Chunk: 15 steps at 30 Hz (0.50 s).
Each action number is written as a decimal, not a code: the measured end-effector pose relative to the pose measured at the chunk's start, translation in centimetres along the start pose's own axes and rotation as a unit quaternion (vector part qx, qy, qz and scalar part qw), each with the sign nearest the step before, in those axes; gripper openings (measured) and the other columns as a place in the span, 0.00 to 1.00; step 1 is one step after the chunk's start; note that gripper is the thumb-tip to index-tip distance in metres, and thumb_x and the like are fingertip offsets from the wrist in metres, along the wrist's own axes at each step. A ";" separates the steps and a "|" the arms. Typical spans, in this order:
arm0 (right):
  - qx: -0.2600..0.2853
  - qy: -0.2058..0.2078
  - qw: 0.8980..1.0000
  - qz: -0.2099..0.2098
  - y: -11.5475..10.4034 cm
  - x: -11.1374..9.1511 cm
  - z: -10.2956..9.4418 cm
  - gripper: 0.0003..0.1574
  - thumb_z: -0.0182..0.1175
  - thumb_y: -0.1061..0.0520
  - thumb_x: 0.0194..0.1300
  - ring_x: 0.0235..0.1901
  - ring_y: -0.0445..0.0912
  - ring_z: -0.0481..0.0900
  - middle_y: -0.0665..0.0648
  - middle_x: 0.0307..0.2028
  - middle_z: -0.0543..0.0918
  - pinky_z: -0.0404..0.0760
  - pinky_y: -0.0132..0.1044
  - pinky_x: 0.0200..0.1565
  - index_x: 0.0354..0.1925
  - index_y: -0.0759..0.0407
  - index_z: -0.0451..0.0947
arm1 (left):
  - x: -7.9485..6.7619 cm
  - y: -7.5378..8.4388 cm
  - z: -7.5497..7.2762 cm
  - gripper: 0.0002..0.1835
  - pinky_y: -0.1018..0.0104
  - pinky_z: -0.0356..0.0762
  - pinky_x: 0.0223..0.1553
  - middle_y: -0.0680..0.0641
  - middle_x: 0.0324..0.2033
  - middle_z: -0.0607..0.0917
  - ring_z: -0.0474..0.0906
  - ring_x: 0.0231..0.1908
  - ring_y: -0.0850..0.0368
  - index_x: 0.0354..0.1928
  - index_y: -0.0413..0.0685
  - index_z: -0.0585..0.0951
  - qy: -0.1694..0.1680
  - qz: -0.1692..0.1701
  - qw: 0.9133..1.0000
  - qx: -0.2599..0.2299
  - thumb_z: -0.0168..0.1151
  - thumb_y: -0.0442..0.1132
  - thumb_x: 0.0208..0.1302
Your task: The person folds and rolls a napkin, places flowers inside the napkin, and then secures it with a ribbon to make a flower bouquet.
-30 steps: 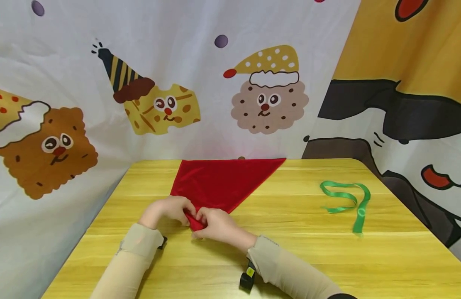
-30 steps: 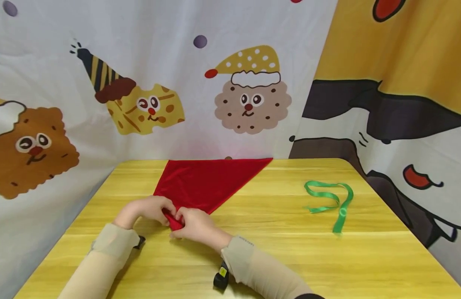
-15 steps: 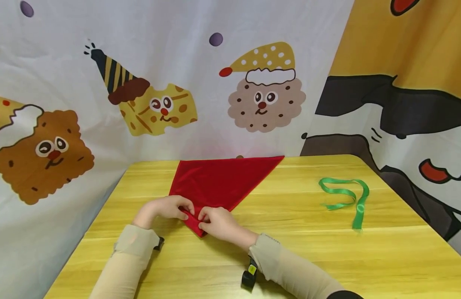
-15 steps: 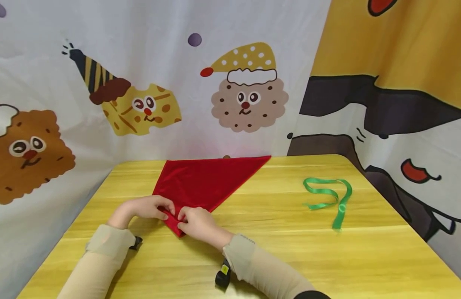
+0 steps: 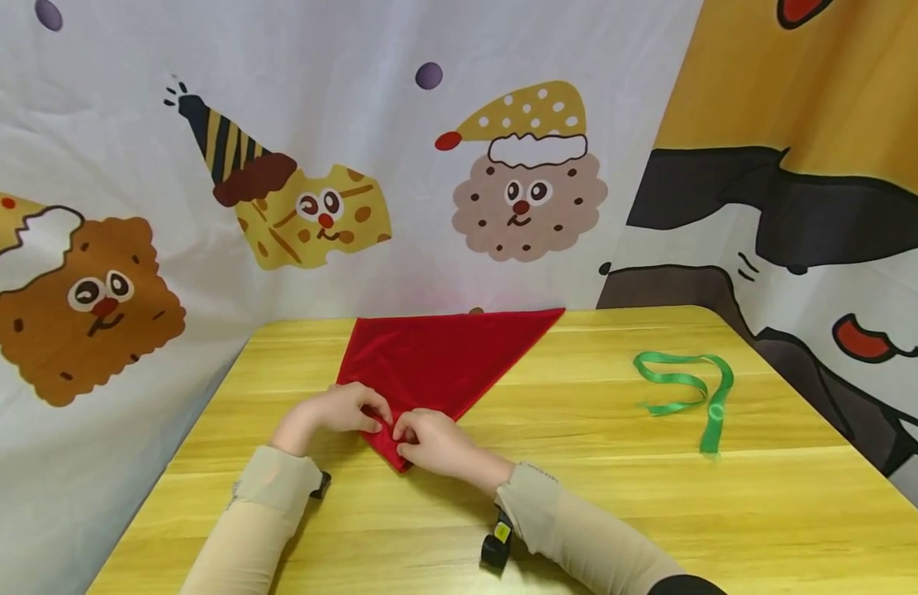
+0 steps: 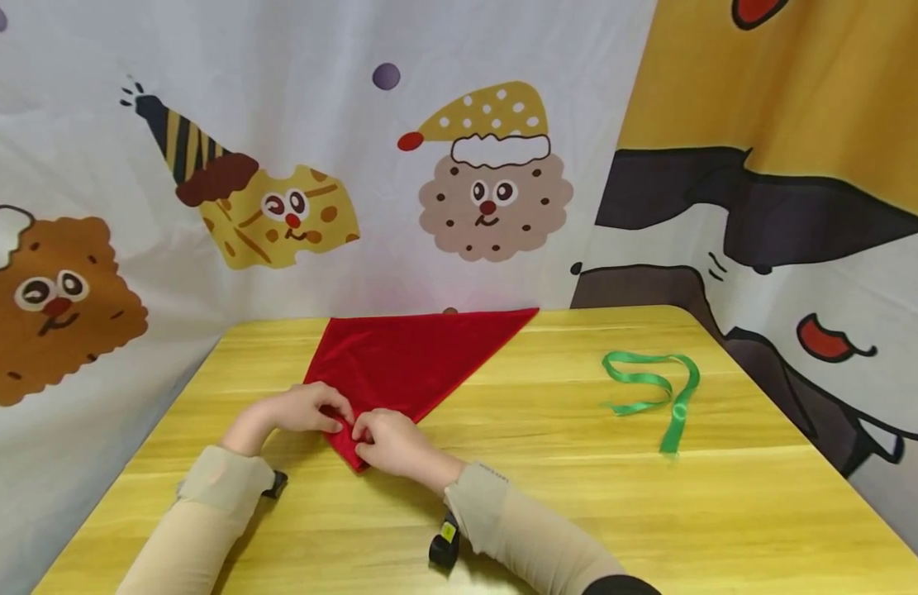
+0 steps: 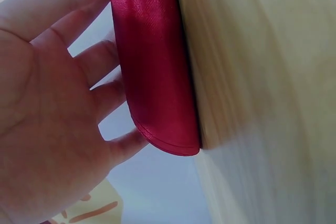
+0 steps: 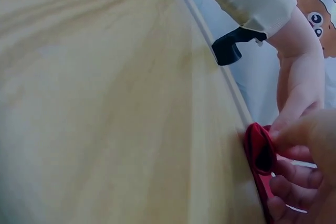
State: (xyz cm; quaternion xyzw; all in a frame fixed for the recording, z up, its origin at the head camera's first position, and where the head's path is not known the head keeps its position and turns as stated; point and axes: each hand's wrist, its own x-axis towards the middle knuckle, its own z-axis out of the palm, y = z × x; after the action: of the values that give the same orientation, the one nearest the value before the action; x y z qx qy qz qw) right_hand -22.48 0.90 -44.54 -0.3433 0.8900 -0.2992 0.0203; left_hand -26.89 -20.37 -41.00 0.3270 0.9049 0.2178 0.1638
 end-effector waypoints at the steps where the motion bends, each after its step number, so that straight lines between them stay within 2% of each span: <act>1: 0.002 -0.009 1.000 -0.007 0.1 0.0 -0.1 0.07 0.66 0.60 0.57 0.27 0.35 0.70 0.43 0.25 0.73 0.70 0.26 0.33 0.35 0.53 0.79 | 0.0 0.1 0.0 0.06 0.32 0.56 0.49 0.62 0.34 0.83 0.73 0.41 0.61 0.35 0.59 0.86 0.000 -0.002 1.000 0.001 0.66 0.37 0.60; 8: -0.002 -0.098 0.992 -0.077 0.7 0.1 -1.4 0.22 0.71 0.60 0.46 0.34 0.36 0.71 0.45 0.32 0.75 0.70 0.24 0.38 0.43 0.54 0.79 | 0.1 0.2 -0.1 0.06 0.28 0.54 0.51 0.63 0.35 0.82 0.73 0.42 0.61 0.35 0.60 0.86 -0.003 -0.016 1.000 0.004 0.66 0.37 0.60; 15: -0.002 -0.113 0.990 -0.084 0.9 0.1 -1.3 0.21 0.73 0.60 0.48 0.33 0.35 0.69 0.46 0.32 0.74 0.69 0.24 0.38 0.42 0.52 0.79 | 0.0 0.1 0.0 0.07 0.28 0.53 0.51 0.63 0.34 0.82 0.73 0.41 0.60 0.35 0.61 0.86 -0.007 -0.018 1.000 0.002 0.66 0.36 0.60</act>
State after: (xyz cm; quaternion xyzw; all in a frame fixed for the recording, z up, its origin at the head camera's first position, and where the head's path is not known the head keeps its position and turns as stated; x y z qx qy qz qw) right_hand -23.43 2.04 -43.94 -0.4483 0.8508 -0.2571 0.0948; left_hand -26.81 -20.27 -40.95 0.3125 0.9099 0.2107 0.1734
